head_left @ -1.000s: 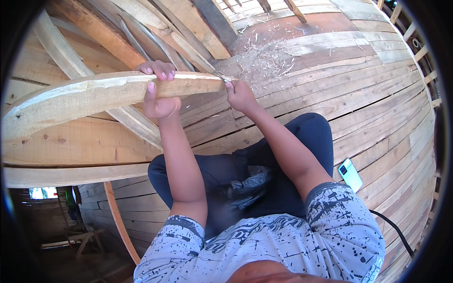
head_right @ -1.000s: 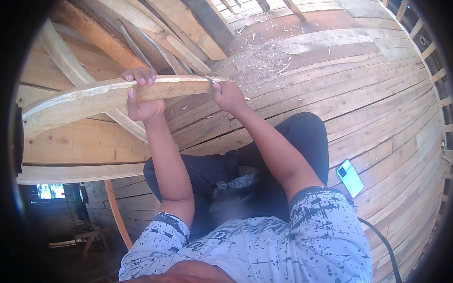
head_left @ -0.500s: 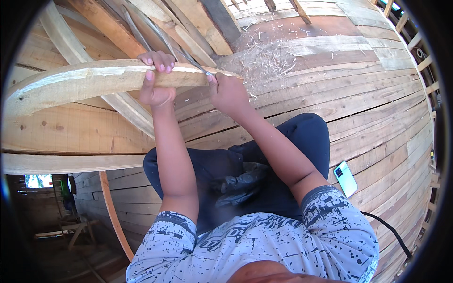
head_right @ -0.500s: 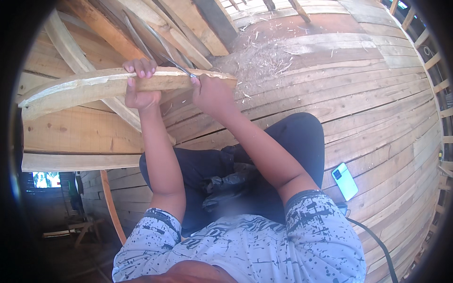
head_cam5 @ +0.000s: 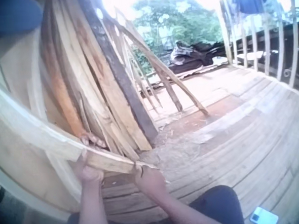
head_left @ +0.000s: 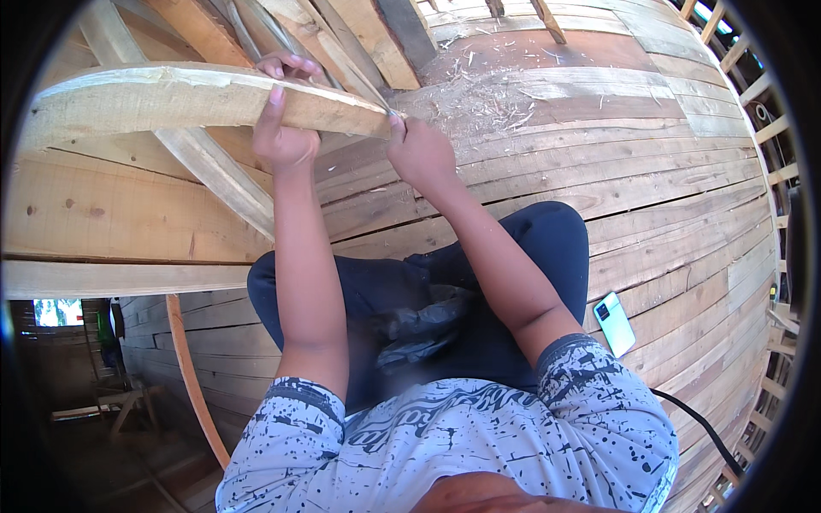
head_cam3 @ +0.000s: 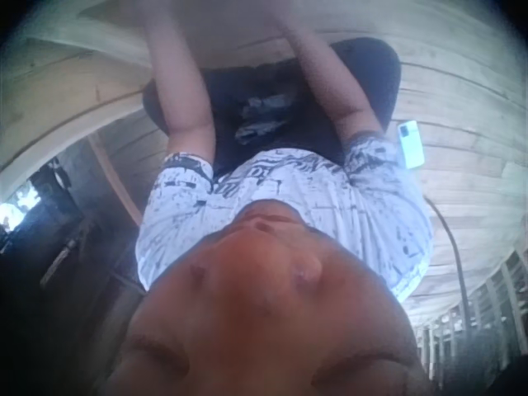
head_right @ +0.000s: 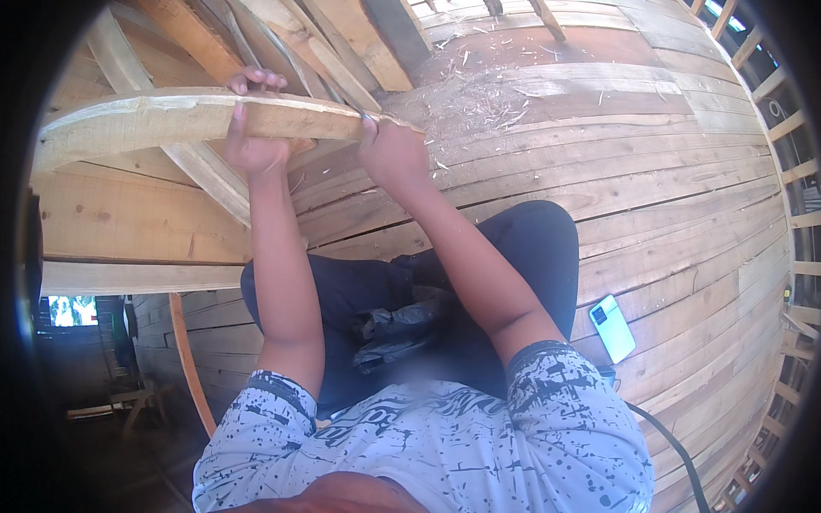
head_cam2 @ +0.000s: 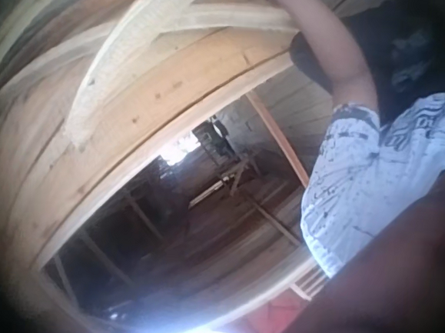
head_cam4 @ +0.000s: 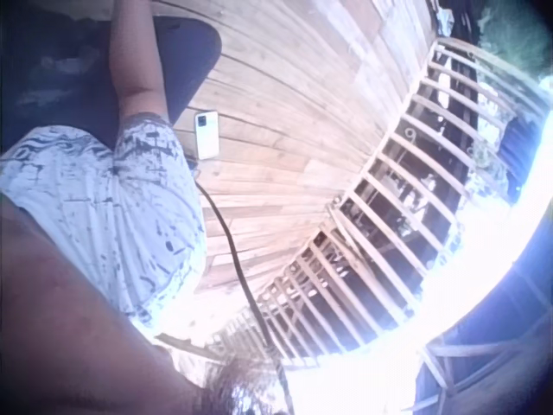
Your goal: The person sits cross-legged on a wooden floor and uses a knife to carve a long, curved piece of wood. They hold the wood with their left hand and repeatedly shave thin strips from its surface with the knife in their right hand, creating a pile of wood shavings.
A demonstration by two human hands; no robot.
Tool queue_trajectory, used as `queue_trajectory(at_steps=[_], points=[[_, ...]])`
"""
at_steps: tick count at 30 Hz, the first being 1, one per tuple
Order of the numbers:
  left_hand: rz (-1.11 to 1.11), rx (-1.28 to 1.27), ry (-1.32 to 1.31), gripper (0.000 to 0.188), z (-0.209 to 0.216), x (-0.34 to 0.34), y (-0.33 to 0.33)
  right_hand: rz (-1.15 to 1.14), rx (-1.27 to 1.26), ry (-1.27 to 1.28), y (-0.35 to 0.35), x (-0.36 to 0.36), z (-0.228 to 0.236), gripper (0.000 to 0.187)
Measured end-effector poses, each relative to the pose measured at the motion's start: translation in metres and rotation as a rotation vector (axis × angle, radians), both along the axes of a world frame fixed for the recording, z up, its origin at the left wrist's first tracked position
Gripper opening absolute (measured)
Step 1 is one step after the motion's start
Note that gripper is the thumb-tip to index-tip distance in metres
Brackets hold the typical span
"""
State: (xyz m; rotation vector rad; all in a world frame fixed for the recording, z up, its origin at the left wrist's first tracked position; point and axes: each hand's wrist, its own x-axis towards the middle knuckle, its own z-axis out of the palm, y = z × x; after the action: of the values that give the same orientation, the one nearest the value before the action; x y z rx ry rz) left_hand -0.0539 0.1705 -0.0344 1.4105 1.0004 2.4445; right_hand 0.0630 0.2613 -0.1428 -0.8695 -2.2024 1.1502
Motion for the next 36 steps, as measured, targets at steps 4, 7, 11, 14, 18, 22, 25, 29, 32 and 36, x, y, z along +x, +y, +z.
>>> queue_trajectory(at_steps=[4, 7, 11, 14, 18, 22, 25, 29, 32, 36], points=[[-0.085, -0.008, 0.025, 0.024, 0.002, -0.002, 0.005, 0.048, 0.008, -0.01, 0.011, 0.003, -0.021, 0.045], [-0.092, -0.003, 0.033, 0.024, 0.003, -0.005, 0.009, -0.038, -0.07, -0.083, 0.03, -0.005, -0.06, 0.047], [-0.093, -0.023, 0.05, 0.024, 0.002, 0.002, 0.008, 0.014, 0.01, 0.103, 0.006, -0.004, -0.016, 0.048], [-0.083, -0.01, 0.017, 0.024, 0.003, 0.004, 0.012, 0.002, -0.011, 0.077, 0.017, -0.007, -0.043, 0.049], [-0.057, -0.011, 0.016, 0.024, -0.004, -0.004, -0.001, 0.017, -0.021, 0.057, 0.003, 0.006, 0.003, 0.049], [-0.044, 0.004, -0.022, 0.024, -0.001, 0.001, 0.006, -0.011, -0.041, 0.001, 0.008, -0.006, -0.044, 0.049], [0.002, 0.013, -0.027, 0.024, -0.001, -0.007, 0.001, 0.01, -0.037, -0.021, 0.01, -0.005, -0.012, 0.048], [-0.014, 0.015, -0.023, 0.025, -0.001, -0.003, 0.005, -0.019, -0.027, 0.125, 0.002, -0.005, -0.035, 0.045], [0.017, -0.012, -0.052, 0.024, -0.007, -0.002, -0.005, 0.026, -0.047, -0.037, 0.005, -0.006, -0.04, 0.044], [0.007, -0.009, -0.033, 0.026, -0.008, -0.005, -0.013, 0.028, 0.052, 0.187, -0.015, 0.009, 0.0, 0.042]])
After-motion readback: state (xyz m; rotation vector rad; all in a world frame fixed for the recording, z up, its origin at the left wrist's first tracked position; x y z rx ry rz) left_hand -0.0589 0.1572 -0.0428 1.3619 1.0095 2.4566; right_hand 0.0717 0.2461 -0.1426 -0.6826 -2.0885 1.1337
